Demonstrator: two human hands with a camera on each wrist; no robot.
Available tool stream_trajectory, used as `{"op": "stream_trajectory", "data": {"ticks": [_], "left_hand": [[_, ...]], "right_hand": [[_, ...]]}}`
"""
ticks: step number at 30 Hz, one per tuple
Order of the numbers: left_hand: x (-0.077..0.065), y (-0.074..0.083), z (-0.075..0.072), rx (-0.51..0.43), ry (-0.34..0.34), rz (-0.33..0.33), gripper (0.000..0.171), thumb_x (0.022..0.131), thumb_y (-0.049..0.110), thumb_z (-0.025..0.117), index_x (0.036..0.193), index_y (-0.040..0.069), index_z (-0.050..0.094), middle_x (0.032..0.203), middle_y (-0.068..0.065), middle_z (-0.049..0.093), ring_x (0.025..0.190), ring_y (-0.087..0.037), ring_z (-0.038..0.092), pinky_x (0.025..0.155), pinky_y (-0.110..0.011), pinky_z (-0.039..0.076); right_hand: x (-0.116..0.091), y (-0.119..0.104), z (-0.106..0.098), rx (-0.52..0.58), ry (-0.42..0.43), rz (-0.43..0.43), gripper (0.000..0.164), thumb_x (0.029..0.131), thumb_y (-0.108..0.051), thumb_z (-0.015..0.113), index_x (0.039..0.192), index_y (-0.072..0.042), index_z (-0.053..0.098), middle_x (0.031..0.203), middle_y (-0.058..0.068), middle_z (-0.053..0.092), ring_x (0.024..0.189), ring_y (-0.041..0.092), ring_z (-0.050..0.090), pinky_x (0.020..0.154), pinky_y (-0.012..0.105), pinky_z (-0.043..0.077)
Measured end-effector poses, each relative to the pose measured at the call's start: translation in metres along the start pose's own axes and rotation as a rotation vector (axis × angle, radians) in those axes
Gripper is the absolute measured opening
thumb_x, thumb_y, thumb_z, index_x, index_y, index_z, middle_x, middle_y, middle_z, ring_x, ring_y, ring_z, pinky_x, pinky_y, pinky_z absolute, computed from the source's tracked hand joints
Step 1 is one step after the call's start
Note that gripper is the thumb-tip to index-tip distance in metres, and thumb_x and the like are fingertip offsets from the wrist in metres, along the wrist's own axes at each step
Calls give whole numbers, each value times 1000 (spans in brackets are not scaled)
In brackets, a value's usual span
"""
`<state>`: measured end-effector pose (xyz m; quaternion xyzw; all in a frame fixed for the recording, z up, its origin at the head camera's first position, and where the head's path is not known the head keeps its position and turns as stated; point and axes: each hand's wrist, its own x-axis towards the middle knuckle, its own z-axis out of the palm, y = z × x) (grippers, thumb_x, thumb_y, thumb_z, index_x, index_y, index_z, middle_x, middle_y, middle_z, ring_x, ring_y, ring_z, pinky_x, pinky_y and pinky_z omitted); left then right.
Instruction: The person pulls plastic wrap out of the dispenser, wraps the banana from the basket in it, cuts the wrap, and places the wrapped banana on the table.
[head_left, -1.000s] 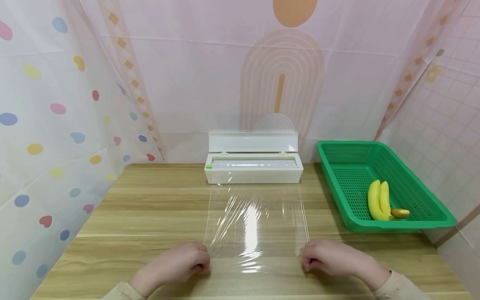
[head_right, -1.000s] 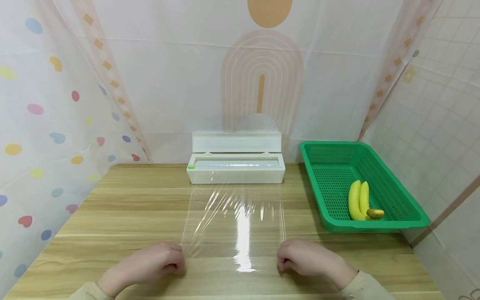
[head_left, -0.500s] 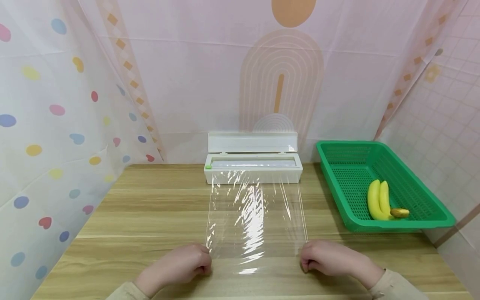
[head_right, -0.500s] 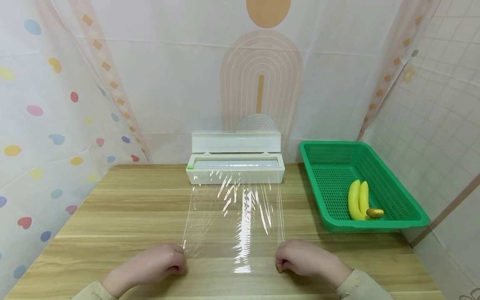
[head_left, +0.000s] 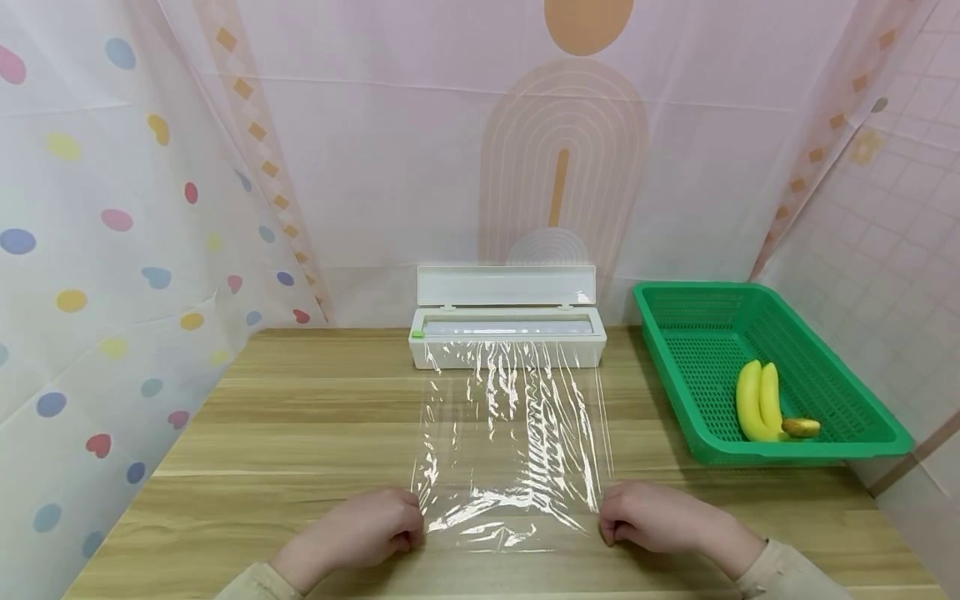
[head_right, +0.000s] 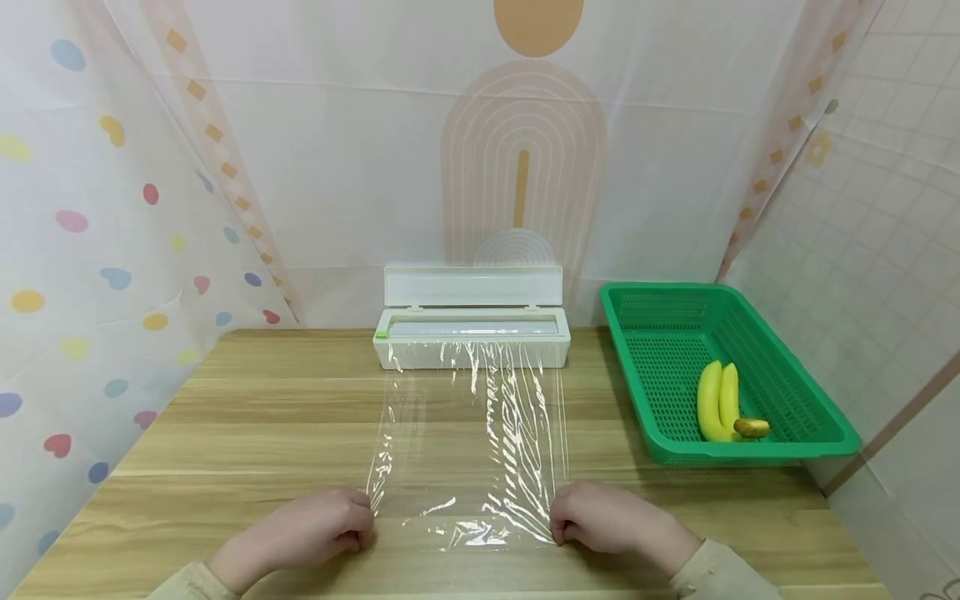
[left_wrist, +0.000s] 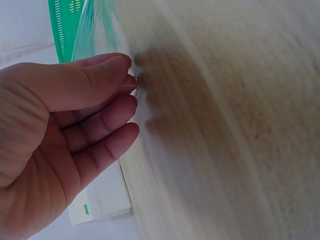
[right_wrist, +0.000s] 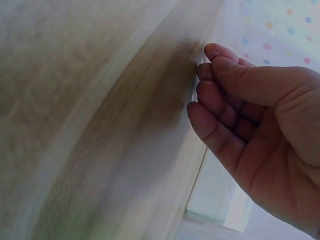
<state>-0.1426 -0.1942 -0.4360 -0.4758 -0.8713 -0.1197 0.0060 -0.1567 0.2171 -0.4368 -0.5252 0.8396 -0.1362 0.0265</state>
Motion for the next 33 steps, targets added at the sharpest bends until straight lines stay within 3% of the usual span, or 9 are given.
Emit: {"op": "stream_trajectory", "data": {"ticks": [6, 11, 16, 21, 27, 33], "left_hand": [[3, -1, -7, -82, -27, -31, 19, 75, 5, 79, 75, 20, 68, 77, 18, 54, 72, 4, 51, 65, -15, 47], [10, -11, -20, -101, 16, -45, 19, 79, 4, 76, 75, 18, 65, 77, 16, 54, 70, 3, 49, 63, -17, 47], [20, -26, -25, -6, 132, -62, 17, 79, 2, 77, 79, 16, 67, 80, 10, 59, 73, -3, 55, 64, -23, 51], [31, -43, -19, 116, 212, -56, 17, 76, 4, 81, 87, 11, 70, 92, 1, 66, 84, -15, 63, 76, -33, 56], [36, -56, -9, 186, 168, -90, 40, 77, 17, 83, 113, 4, 69, 125, -18, 64, 115, -36, 60, 99, -53, 48], [36, -61, -4, 205, 112, -135, 49, 81, 28, 80, 122, 6, 66, 136, -20, 57, 126, -39, 52, 104, -57, 41]], "right_hand": [[0, 0, 1, -7, 6, -6, 20, 84, -8, 74, 79, -24, 64, 80, -19, 53, 76, -5, 51, 67, 11, 44], [0, 1, 1, -9, 14, -22, 22, 83, -6, 75, 79, -24, 63, 79, -19, 52, 75, -5, 49, 66, 9, 43], [0, 1, 2, -11, 21, -32, 22, 83, -6, 75, 79, -24, 63, 80, -19, 53, 76, -5, 50, 66, 9, 43], [0, 1, 2, -5, 24, -41, 22, 82, -4, 75, 79, -24, 64, 81, -19, 54, 77, -5, 51, 67, 9, 43], [-1, 0, 1, 2, 34, -49, 24, 80, -4, 76, 79, -23, 63, 80, -19, 52, 75, -6, 49, 66, 7, 41], [-2, 0, 0, -2, 32, -37, 23, 81, -7, 77, 79, -23, 62, 80, -19, 51, 75, -6, 49, 66, 9, 42]]}}
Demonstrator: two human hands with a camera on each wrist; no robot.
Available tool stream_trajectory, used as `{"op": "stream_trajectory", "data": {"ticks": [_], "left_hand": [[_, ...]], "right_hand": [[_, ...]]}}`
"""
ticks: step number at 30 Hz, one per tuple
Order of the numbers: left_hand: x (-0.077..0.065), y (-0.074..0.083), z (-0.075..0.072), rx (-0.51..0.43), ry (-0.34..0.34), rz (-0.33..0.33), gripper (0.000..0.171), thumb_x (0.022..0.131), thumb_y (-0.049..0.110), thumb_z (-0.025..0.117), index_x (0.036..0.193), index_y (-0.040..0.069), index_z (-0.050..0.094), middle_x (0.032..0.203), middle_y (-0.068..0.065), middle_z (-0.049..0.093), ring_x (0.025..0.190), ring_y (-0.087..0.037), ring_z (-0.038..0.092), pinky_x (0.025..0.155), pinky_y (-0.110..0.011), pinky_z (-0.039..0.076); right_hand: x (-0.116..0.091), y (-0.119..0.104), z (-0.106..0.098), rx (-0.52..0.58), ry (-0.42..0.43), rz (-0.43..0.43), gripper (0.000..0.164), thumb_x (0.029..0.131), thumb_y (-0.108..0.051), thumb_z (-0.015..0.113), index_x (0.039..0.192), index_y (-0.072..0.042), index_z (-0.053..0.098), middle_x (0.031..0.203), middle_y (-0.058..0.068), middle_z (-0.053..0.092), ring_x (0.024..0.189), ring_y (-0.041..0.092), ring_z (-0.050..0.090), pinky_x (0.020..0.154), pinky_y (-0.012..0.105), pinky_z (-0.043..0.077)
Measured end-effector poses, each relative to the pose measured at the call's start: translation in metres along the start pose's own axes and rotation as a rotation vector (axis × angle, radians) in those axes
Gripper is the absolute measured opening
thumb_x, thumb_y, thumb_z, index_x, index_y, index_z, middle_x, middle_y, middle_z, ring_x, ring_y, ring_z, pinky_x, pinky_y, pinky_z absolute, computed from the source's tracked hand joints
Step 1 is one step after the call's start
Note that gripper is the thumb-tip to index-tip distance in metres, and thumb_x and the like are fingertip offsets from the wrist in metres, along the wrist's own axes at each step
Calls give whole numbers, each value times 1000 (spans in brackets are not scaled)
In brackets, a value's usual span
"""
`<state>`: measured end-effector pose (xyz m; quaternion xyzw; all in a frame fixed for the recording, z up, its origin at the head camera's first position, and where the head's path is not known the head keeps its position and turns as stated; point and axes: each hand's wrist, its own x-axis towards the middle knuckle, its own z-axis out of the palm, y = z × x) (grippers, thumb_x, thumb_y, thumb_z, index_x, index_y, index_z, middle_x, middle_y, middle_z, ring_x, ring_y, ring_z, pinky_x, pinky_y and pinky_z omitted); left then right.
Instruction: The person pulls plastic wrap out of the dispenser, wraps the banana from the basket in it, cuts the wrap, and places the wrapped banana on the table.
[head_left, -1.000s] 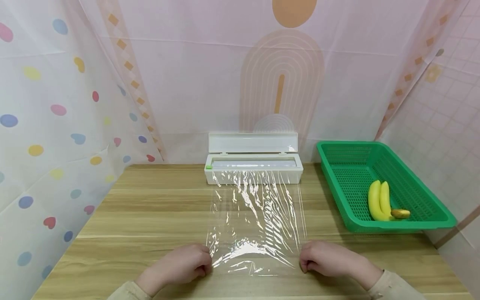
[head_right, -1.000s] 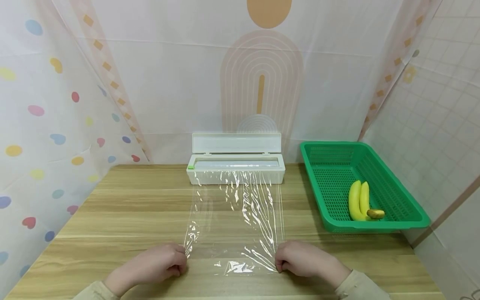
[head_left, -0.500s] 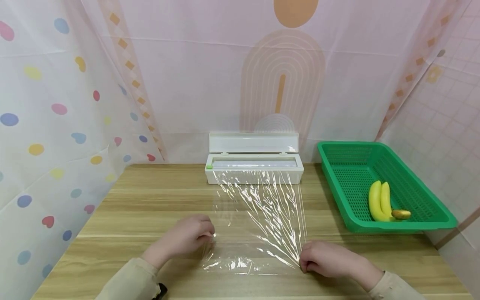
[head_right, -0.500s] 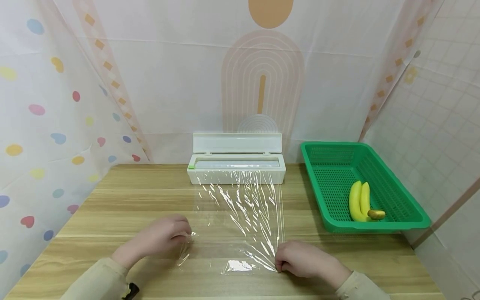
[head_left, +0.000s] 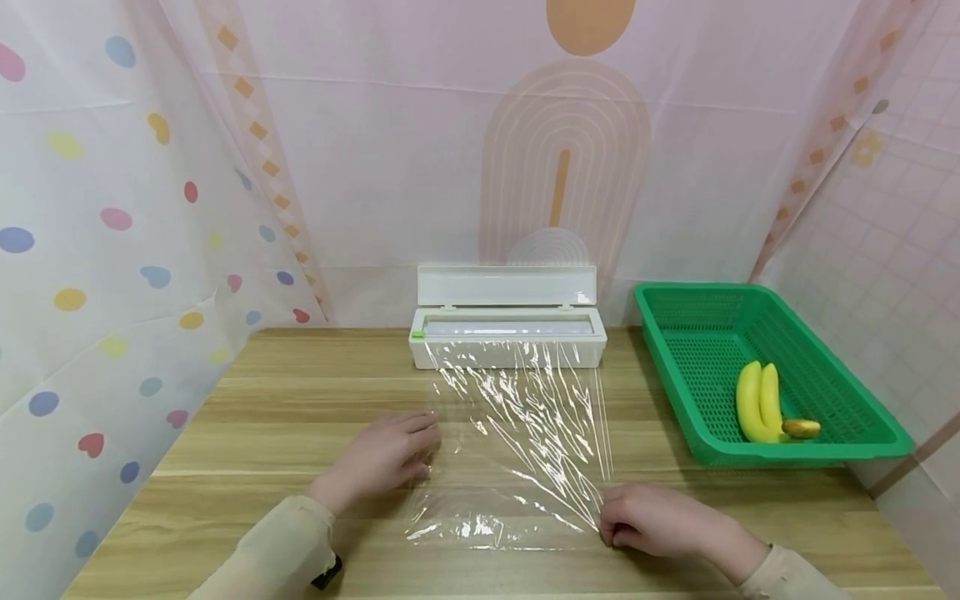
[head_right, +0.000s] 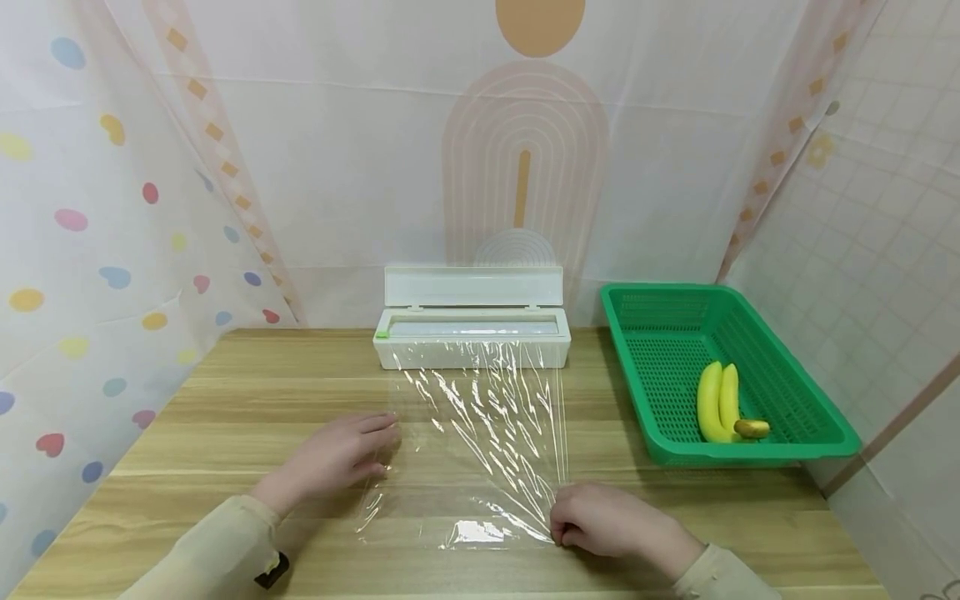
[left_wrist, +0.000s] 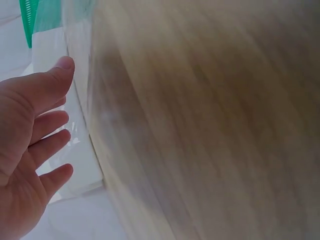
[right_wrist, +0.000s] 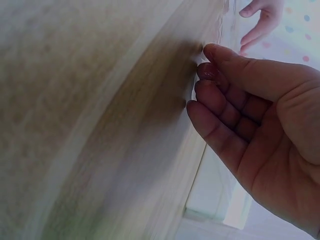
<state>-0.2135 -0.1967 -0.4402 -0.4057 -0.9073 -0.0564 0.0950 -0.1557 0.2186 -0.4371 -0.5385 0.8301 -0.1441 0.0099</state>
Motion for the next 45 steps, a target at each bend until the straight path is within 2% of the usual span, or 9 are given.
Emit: {"op": "stream_trajectory", "data": {"ticks": [11, 21, 29, 38, 45], "left_hand": [[-2, -3, 5, 17, -61, -1, 62, 82, 35, 78, 130, -1, 61, 138, -23, 55, 127, -41, 51, 105, -54, 41], [-1, -1, 5, 12, -96, -20, 50, 83, 31, 79, 120, 0, 65, 132, -21, 59, 121, -39, 56, 99, -48, 48], [0, -3, 4, -27, -117, -40, 53, 83, 31, 78, 122, -2, 64, 134, -23, 57, 120, -40, 56, 100, -49, 48], [1, -4, 1, -48, -101, -18, 51, 82, 27, 80, 120, -2, 65, 130, -24, 58, 116, -40, 59, 98, -49, 49], [0, -7, 5, -55, -96, -16, 52, 81, 29, 80, 120, -2, 65, 132, -24, 58, 117, -40, 58, 98, -49, 48]], "right_hand": [[-3, 0, -1, -24, -4, -4, 18, 83, -11, 77, 82, -23, 64, 83, -18, 53, 78, -5, 51, 68, 10, 44], [-7, 0, -3, -6, 28, 4, 11, 86, -14, 75, 86, -23, 69, 88, -18, 56, 82, -4, 54, 71, 12, 47], [-15, 3, -18, 0, 77, 89, 12, 86, -14, 75, 88, -24, 69, 88, -19, 56, 79, -5, 52, 67, 17, 48], [-18, 4, -38, -96, 202, 151, 16, 82, -11, 79, 92, -20, 69, 91, -15, 60, 82, 2, 57, 70, 24, 53], [-20, 6, -45, -197, 242, 228, 22, 80, -16, 82, 99, -16, 70, 98, -10, 64, 91, 11, 62, 77, 34, 56]]}}
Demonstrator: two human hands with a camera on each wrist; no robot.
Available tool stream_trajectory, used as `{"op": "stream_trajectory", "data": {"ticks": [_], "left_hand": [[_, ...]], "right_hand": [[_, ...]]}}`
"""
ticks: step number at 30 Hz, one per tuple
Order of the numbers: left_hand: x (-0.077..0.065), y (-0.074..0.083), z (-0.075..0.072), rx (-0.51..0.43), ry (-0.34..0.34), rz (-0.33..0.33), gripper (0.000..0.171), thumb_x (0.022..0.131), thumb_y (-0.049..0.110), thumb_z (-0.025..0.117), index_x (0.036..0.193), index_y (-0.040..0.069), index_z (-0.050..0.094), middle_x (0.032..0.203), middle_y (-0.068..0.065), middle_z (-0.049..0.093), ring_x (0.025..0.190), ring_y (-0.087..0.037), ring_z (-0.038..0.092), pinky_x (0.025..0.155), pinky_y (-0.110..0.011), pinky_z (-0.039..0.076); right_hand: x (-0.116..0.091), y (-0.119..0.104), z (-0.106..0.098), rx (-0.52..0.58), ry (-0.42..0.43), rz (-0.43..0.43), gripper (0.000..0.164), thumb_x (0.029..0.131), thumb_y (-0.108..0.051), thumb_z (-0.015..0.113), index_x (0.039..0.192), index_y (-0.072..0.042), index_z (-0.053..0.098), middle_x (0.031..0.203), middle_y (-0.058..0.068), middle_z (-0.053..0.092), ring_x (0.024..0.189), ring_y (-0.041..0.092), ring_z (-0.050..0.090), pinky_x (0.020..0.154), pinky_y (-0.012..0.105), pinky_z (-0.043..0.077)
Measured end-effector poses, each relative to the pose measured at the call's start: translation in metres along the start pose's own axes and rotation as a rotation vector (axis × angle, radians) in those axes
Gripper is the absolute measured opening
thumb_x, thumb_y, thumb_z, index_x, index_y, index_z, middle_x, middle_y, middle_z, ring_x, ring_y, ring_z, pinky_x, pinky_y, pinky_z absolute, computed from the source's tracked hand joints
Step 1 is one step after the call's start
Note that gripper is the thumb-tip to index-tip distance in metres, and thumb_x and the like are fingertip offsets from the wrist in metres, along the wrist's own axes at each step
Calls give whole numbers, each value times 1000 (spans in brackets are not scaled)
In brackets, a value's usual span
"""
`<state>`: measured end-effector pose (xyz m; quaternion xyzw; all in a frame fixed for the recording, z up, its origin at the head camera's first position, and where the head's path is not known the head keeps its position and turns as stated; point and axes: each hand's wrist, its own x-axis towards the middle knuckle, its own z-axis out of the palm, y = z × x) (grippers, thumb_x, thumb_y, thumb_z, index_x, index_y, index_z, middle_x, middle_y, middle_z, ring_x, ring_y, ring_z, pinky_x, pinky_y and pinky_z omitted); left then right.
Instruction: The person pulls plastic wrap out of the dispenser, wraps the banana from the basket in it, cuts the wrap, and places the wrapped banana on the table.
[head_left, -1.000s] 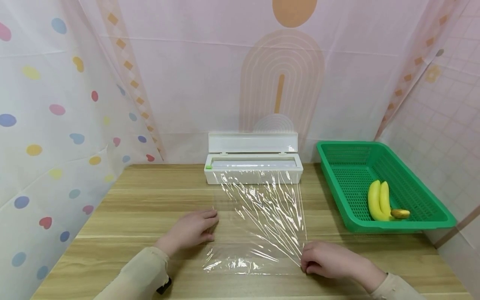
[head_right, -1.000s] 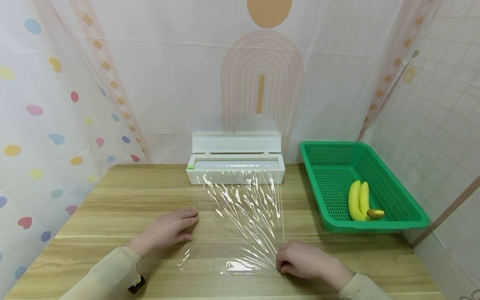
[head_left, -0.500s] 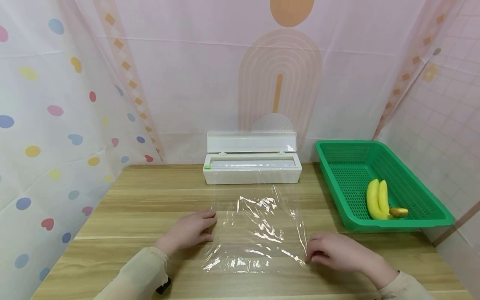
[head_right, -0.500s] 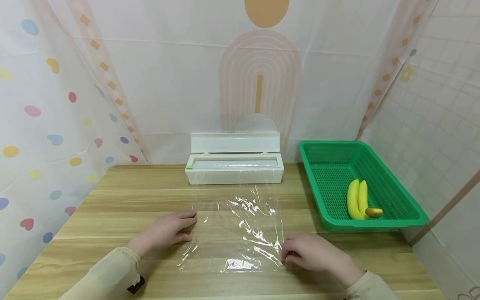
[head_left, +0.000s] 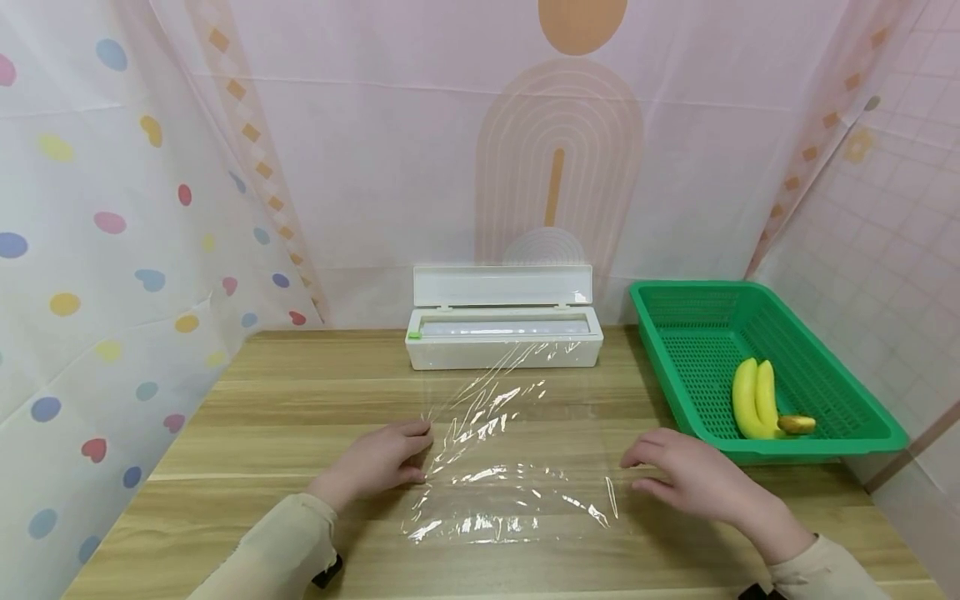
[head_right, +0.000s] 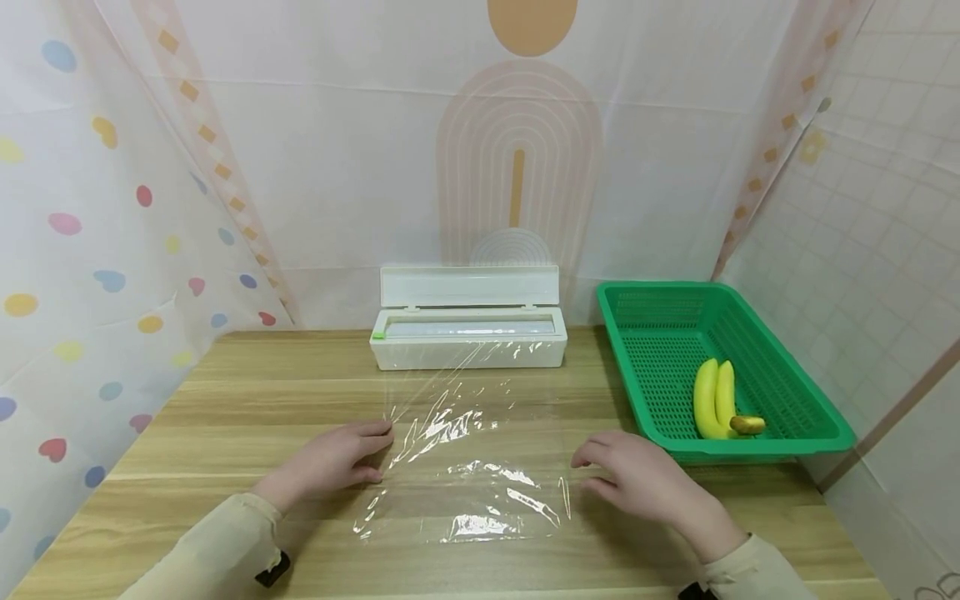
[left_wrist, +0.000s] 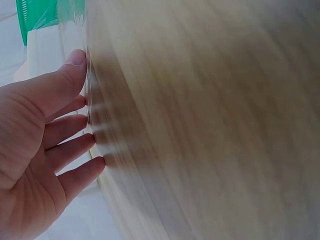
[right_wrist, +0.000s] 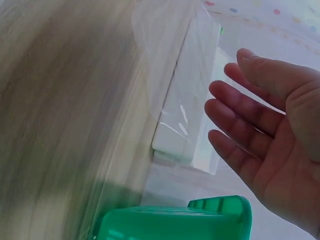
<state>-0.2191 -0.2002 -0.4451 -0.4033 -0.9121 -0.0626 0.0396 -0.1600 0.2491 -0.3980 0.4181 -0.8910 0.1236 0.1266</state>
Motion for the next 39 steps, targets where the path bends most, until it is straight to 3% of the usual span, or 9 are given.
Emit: {"op": "stream_trajectory", "data": {"ticks": [15, 22, 25, 27, 30, 39], "left_hand": [[-1, 0, 3, -29, -2, -29, 57, 82, 30, 79, 126, -3, 63, 135, -25, 55, 120, -42, 56, 102, -51, 45], [0, 1, 2, -28, -8, -48, 57, 82, 29, 80, 126, -3, 62, 135, -25, 55, 120, -42, 55, 102, -51, 45], [-1, 2, 1, -27, -10, -55, 56, 82, 28, 80, 126, -2, 63, 135, -25, 55, 120, -42, 56, 101, -51, 46], [-1, 2, 0, -28, -7, -56, 56, 81, 28, 80, 126, -3, 63, 135, -25, 55, 120, -42, 56, 101, -51, 46], [-1, 2, 0, -31, -3, -56, 55, 81, 27, 80, 125, -3, 63, 135, -25, 55, 120, -42, 56, 101, -51, 46], [-1, 2, 0, -37, -2, -60, 55, 82, 27, 80, 124, -3, 63, 135, -25, 55, 121, -42, 55, 102, -51, 45]], "right_hand": [[2, 3, -10, -87, 150, 74, 40, 73, -16, 87, 110, -14, 70, 104, -5, 68, 94, 17, 64, 79, 40, 56], [-1, 7, -19, -117, 208, 106, 39, 74, -19, 87, 108, -13, 70, 103, -3, 68, 96, 19, 64, 82, 44, 54], [-3, 9, -23, -114, 214, 128, 33, 87, -36, 77, 109, -12, 71, 104, -3, 69, 98, 21, 64, 84, 45, 53], [-4, 10, -24, -110, 219, 139, 42, 94, -50, 62, 109, -11, 71, 104, -2, 69, 98, 22, 64, 85, 46, 53], [-5, 11, -27, -112, 234, 148, 60, 97, -61, 41, 110, -11, 71, 105, 0, 69, 99, 23, 64, 85, 47, 52], [-10, 15, -36, -136, 326, 157, 62, 97, -62, 41, 110, -9, 70, 103, 2, 70, 99, 25, 62, 86, 43, 49]]}}
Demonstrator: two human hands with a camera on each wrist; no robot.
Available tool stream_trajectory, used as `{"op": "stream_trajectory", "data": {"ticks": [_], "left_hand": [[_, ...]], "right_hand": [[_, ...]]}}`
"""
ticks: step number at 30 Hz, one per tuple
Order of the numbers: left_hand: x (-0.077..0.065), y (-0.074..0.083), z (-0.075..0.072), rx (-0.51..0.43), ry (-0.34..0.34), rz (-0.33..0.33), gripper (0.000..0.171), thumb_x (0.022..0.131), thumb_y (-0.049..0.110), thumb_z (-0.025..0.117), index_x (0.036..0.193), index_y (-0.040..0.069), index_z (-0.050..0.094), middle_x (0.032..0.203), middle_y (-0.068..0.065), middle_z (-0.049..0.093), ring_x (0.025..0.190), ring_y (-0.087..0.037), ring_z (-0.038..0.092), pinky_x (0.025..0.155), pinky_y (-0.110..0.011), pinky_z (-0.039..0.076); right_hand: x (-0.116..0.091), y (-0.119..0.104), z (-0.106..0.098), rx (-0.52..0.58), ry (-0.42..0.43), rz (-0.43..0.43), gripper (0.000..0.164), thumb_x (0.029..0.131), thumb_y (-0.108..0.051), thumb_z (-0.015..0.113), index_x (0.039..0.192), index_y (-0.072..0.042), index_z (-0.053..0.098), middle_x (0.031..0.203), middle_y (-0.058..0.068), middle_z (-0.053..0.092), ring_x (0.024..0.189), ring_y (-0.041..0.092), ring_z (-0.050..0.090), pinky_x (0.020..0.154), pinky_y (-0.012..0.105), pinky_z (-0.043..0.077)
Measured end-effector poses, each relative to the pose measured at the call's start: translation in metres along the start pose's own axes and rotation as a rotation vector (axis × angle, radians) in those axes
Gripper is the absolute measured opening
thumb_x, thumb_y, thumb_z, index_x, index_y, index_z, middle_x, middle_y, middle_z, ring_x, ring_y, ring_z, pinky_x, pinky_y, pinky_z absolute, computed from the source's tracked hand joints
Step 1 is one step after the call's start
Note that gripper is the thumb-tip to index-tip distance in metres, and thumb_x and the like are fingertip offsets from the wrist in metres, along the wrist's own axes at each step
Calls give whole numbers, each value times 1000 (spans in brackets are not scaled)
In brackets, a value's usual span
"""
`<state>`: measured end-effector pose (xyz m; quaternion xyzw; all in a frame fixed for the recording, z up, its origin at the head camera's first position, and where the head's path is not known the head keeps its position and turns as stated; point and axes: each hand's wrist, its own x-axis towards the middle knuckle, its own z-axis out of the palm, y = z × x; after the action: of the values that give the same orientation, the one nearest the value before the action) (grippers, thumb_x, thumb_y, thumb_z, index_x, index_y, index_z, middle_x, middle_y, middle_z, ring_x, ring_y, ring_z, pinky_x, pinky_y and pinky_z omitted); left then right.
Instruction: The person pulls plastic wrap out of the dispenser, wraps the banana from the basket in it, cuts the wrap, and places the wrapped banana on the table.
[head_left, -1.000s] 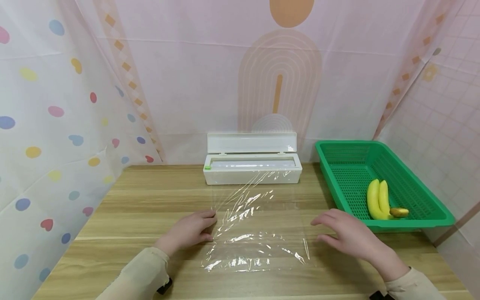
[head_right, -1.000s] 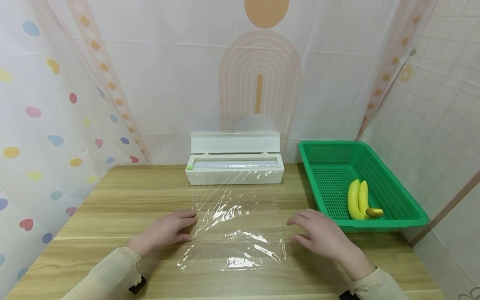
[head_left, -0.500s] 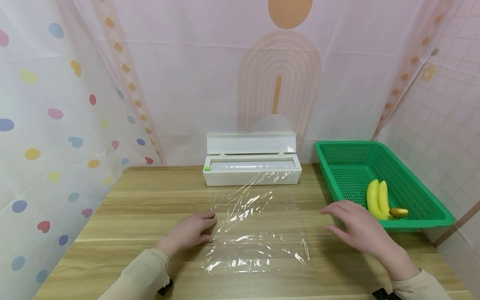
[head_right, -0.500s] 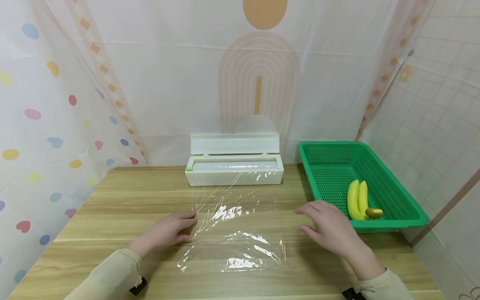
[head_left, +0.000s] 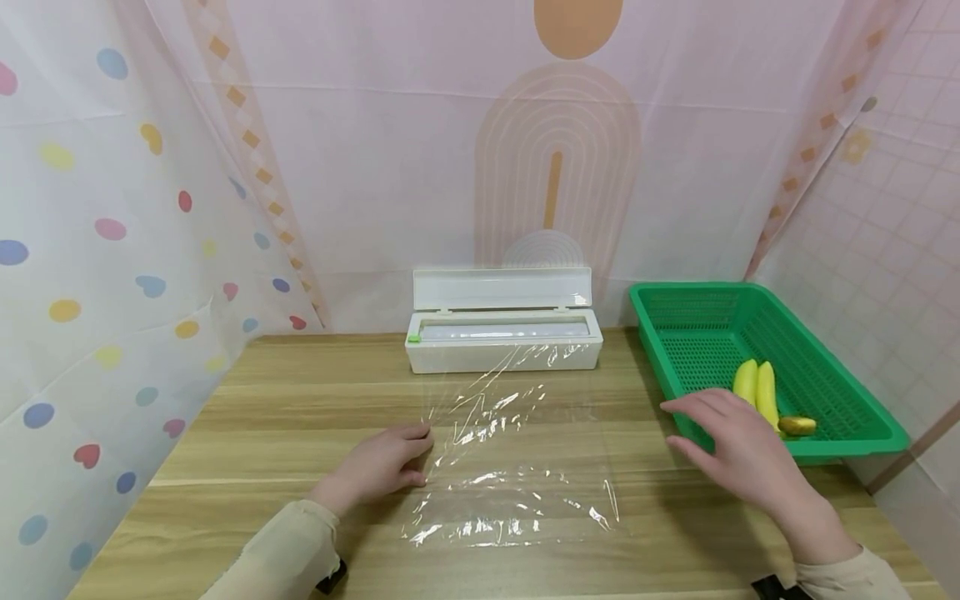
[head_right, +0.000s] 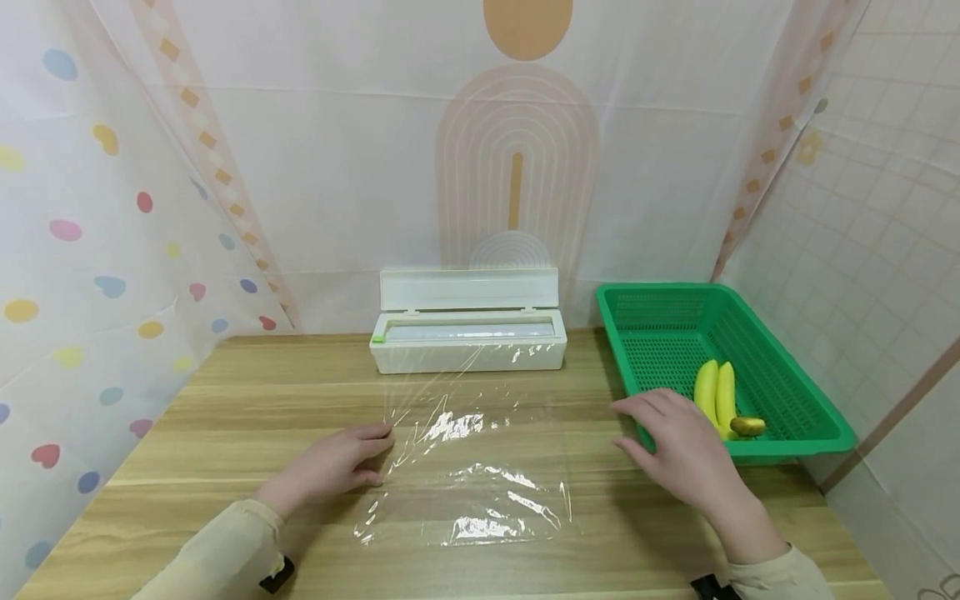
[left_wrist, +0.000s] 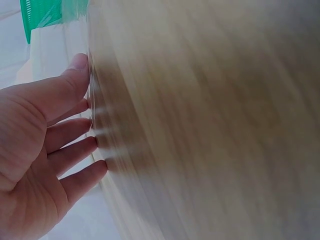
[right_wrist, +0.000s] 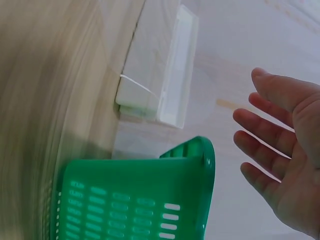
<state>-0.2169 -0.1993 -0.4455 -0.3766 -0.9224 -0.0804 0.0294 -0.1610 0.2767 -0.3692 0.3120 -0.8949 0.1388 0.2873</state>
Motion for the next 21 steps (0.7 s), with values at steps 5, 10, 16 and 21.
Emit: {"op": "stream_trajectory", "data": {"ticks": [5, 10, 16, 21], "left_hand": [[0, 1, -1, -3, 1, -5, 54, 82, 26, 80, 125, -2, 63, 136, -25, 54, 121, -42, 55, 102, -52, 45], [0, 1, -1, -6, 0, -8, 55, 82, 26, 80, 126, -3, 63, 136, -25, 55, 121, -42, 55, 102, -52, 45], [1, 0, 1, 1, 9, 4, 52, 81, 26, 81, 122, -2, 65, 134, -25, 56, 119, -42, 56, 101, -51, 46], [1, 0, 1, 2, 13, 6, 52, 80, 25, 81, 121, -2, 65, 134, -25, 56, 120, -42, 56, 101, -51, 46]], "right_hand": [[-1, 5, -5, -22, 78, -2, 68, 97, -63, 36, 110, -6, 70, 102, 6, 71, 97, 27, 62, 81, 45, 49], [-3, 10, -12, -31, 121, 16, 67, 98, -63, 38, 110, -5, 69, 101, 9, 70, 96, 30, 62, 81, 46, 47], [-9, 17, -21, -35, 121, 91, 43, 89, -43, 72, 113, -6, 69, 102, 10, 71, 99, 34, 59, 83, 49, 45], [-13, 22, -24, -53, 156, 131, 48, 89, -48, 70, 112, -6, 69, 102, 11, 71, 101, 38, 57, 84, 52, 44]]}}
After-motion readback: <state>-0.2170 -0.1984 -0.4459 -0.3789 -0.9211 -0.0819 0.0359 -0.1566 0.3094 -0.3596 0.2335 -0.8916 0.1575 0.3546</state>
